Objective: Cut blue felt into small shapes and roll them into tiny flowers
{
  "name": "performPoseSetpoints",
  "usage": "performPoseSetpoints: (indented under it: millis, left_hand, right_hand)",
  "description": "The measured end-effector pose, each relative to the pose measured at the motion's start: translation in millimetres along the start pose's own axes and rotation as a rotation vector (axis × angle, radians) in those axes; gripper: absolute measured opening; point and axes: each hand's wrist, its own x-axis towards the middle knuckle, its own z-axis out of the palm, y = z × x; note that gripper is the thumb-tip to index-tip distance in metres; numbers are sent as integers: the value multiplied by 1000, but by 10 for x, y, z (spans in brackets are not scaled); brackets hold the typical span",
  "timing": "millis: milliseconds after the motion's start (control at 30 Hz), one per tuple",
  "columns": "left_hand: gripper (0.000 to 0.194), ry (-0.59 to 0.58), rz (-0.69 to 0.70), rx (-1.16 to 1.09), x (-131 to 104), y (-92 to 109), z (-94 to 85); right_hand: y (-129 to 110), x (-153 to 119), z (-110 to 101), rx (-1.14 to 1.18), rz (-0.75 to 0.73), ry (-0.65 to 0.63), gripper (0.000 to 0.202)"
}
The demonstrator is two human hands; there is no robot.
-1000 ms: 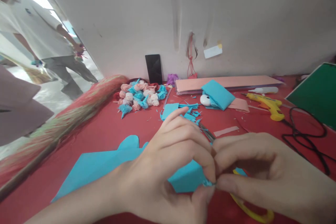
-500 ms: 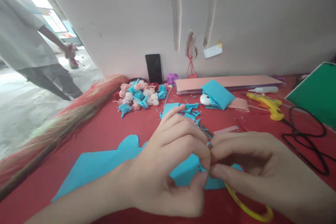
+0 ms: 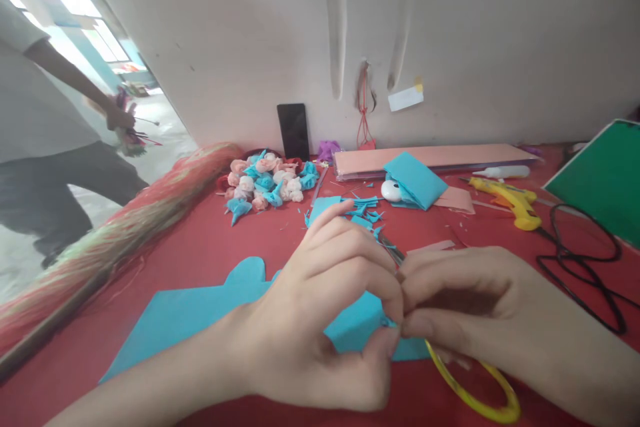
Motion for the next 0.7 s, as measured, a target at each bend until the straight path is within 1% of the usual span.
performPoseSetpoints:
  millis: [67,100,167,233,267,300,433,533,633,700]
  left_hand:
    - [15,10,0,-1,-9,4,-2]
    - [16,22,-10,-10,-15,6,-2]
    - [23,62,-37,-36,-25,12,-1]
    - [29,103,-55,-68,-25,18,1]
    - [30,117,-57,-82,-20,20,2]
    - [29,124,-57,-92,-12,21,3]
    - [20,137,-40,-97,24,11,1]
    - [16,132,-49,-86,34,14,-7]
    - [12,129,-58,-60,31,37,-21]
    - [10,126,-58,-28,29,53,-31]
  right_hand:
    - [-6,-4,0,-41,-56,40,11]
    - [-9,-11,-3,-87,-122,80,11]
    - [-11,-39,-14,-226,-326,185,12]
    - [4,-87,-32,-415,-546,285,14]
    - [21,-116,-41,-505,-622,329,14]
    - [46,-146,-47,-583,-666,369,14]
    - [184,-241,-38,-776,-683,500,15]
    - [285,-280,-3,-874,-688,552,21]
    - [376,-313,30,-916,-709,604,28]
    - [432,-334,42,-919,-731,615,31]
